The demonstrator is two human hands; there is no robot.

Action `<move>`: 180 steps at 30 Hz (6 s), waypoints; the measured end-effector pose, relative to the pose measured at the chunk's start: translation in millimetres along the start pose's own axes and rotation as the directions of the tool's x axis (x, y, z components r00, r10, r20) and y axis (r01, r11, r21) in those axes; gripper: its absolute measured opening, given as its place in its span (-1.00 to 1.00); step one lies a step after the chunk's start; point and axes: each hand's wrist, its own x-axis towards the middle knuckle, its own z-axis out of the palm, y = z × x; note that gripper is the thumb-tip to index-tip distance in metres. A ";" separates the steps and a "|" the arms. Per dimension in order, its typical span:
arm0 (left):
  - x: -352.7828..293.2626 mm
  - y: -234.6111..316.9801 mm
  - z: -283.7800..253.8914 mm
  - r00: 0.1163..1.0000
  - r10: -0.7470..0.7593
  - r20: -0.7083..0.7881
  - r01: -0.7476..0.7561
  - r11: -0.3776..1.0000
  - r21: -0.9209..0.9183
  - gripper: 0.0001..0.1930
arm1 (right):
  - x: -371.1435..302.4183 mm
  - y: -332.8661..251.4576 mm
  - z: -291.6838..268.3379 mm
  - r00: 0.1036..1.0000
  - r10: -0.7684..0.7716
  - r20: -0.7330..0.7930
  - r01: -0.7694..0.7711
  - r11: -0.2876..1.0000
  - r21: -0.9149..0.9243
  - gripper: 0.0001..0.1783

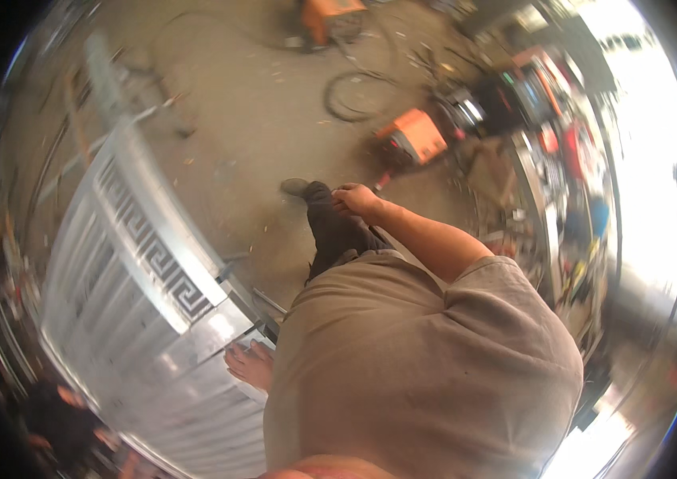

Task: The person aligns and tack welds two large aluminum panels with a Greek key pattern using a handheld welding tool. They adjust the panels, operate a welding machine control panel, and perform multiple welds along the seam and edges.

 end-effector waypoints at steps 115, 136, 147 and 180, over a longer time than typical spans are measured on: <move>-348.2 328.2 -106.2 0.694 0.719 -0.030 0.120 -0.156 -0.980 -0.35 | -423.4 87.7 -106.7 0.563 -0.394 0.727 0.717 0.670 -0.192 -0.55; 13.2 -83.2 25.8 0.971 0.178 -0.157 -0.189 0.980 -0.060 -0.42 | -277.9 21.6 76.5 0.454 -0.168 0.875 0.891 0.087 -0.446 -0.14; 7.6 -81.5 45.0 0.944 0.156 -0.292 -0.225 0.949 -0.221 -0.51 | -267.7 56.0 141.6 0.534 0.032 0.845 0.845 0.020 -0.534 -0.07; 9.5 -78.7 46.7 0.928 0.072 -0.365 -0.215 0.904 -0.369 -0.57 | -254.6 102.8 168.4 0.523 -0.072 0.850 0.836 -0.153 -0.527 -0.06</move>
